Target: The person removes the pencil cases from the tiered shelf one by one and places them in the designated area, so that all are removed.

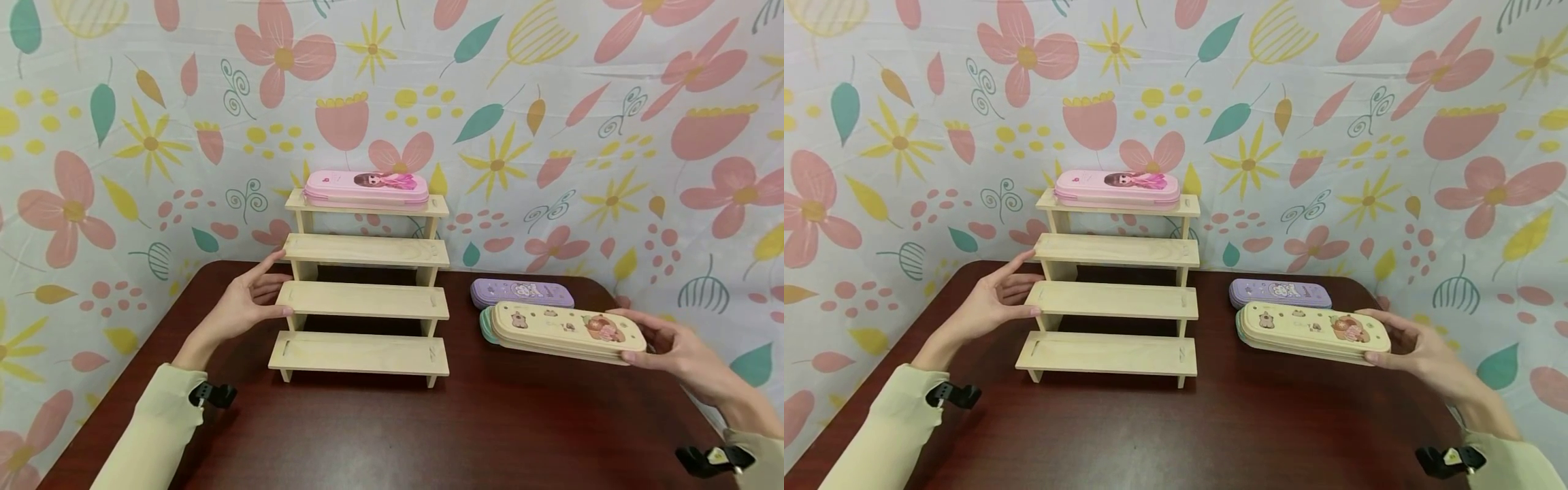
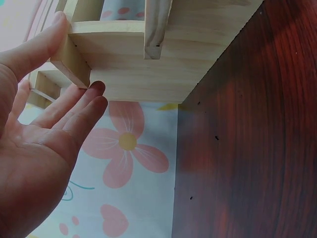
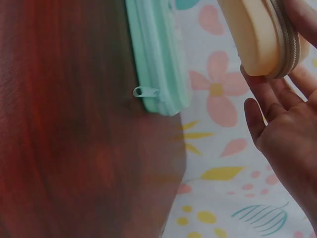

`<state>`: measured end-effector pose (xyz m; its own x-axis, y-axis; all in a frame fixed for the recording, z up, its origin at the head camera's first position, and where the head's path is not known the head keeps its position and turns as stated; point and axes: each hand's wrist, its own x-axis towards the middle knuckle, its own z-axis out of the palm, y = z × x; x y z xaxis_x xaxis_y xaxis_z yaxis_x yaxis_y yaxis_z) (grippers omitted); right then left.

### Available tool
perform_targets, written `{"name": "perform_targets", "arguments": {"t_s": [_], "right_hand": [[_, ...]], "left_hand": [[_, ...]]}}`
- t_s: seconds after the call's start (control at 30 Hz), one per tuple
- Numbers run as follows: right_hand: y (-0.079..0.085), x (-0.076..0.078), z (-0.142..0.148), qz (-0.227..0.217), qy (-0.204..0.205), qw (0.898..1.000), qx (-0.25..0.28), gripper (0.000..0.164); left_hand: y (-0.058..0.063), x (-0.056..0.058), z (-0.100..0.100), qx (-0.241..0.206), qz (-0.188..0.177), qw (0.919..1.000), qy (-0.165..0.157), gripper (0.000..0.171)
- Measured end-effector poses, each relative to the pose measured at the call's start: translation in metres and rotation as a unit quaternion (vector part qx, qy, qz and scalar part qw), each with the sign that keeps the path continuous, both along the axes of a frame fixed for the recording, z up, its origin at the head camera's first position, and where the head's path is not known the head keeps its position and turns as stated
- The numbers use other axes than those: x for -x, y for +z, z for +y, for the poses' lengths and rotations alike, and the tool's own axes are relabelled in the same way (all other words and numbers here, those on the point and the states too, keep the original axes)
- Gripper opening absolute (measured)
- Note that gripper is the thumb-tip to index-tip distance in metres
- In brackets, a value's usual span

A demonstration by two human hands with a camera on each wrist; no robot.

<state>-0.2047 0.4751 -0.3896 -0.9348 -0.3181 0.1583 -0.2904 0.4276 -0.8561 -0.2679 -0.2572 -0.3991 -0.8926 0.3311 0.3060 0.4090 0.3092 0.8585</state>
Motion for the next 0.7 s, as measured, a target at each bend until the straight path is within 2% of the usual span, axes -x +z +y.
{"name": "perform_targets", "arguments": {"t_s": [0.13, 0.47, 0.7], "right_hand": [[-0.008, -0.001, 0.001, -0.011, 0.007, 1.000, -0.024, 0.066], [-0.023, 0.000, 0.003, -0.042, 0.029, 0.998, -0.035, 0.063], [-0.032, 0.000, 0.007, -0.035, 0.044, 0.998, -0.041, 0.064]], "left_hand": [[0.000, 0.000, 0.000, 0.000, 0.000, 1.0000, 0.000, 0.103], [0.000, 0.001, 0.000, 0.009, -0.001, 1.0000, 0.003, 0.104], [0.002, 0.001, 0.000, 0.001, 0.000, 1.0000, 0.000, 0.104]]}}
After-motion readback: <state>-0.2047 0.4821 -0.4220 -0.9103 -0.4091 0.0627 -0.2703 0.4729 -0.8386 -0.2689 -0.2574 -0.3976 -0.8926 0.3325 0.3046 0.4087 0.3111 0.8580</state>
